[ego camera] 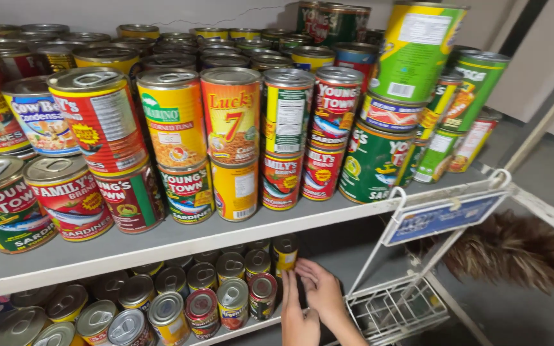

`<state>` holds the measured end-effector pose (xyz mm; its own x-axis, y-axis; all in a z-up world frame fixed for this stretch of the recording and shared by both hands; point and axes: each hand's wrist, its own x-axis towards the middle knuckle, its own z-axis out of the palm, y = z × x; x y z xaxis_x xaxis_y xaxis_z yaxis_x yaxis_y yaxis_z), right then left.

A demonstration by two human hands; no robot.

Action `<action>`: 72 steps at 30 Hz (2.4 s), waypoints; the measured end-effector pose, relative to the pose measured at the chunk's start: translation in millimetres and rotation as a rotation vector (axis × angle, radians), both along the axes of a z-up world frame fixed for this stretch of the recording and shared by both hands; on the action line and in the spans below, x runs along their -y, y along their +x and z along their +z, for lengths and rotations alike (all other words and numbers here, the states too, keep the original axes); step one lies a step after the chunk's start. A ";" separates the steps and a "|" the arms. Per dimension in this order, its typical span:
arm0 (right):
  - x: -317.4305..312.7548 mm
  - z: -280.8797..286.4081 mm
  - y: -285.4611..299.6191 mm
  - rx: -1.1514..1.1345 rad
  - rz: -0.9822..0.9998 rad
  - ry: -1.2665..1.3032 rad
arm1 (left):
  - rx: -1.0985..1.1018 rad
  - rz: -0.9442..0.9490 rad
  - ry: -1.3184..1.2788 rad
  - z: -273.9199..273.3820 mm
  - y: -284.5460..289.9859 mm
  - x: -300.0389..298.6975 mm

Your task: Arranging and organizing various canned goods on grocery store shelves.

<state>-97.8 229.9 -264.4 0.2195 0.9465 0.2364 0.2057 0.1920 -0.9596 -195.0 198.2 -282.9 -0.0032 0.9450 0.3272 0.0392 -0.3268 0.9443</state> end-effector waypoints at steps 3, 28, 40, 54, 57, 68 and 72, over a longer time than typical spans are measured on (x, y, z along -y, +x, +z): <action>18.6 -1.9 11.0 -0.037 0.033 -0.021 | 0.076 -0.093 -0.059 1.7 5.8 16.3; 333.6 158.1 130.2 -0.023 -0.427 0.223 | 0.229 -0.780 0.373 164.2 117.5 228.4; 423.0 286.6 193.0 0.935 -0.874 0.384 | 0.238 -0.862 0.718 286.7 220.7 254.0; 416.1 354.3 294.7 1.635 -0.975 -0.146 | -0.057 -0.754 0.786 320.4 335.4 232.1; 411.0 357.3 310.7 1.654 -0.959 -0.283 | -0.117 -0.759 0.780 323.8 349.8 226.2; 401.0 338.7 372.0 1.096 -1.149 0.002 | -0.094 -0.839 0.588 330.0 401.1 218.7; 394.0 335.1 382.7 0.609 -1.237 -0.222 | -0.039 -0.874 0.530 323.6 425.3 215.9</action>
<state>284.9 -164.1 70.7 0.8486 0.2464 0.4681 0.5188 -0.5608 -0.6453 230.3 -17.7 40.7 0.6375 0.3454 0.6887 -0.3858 -0.6307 0.6734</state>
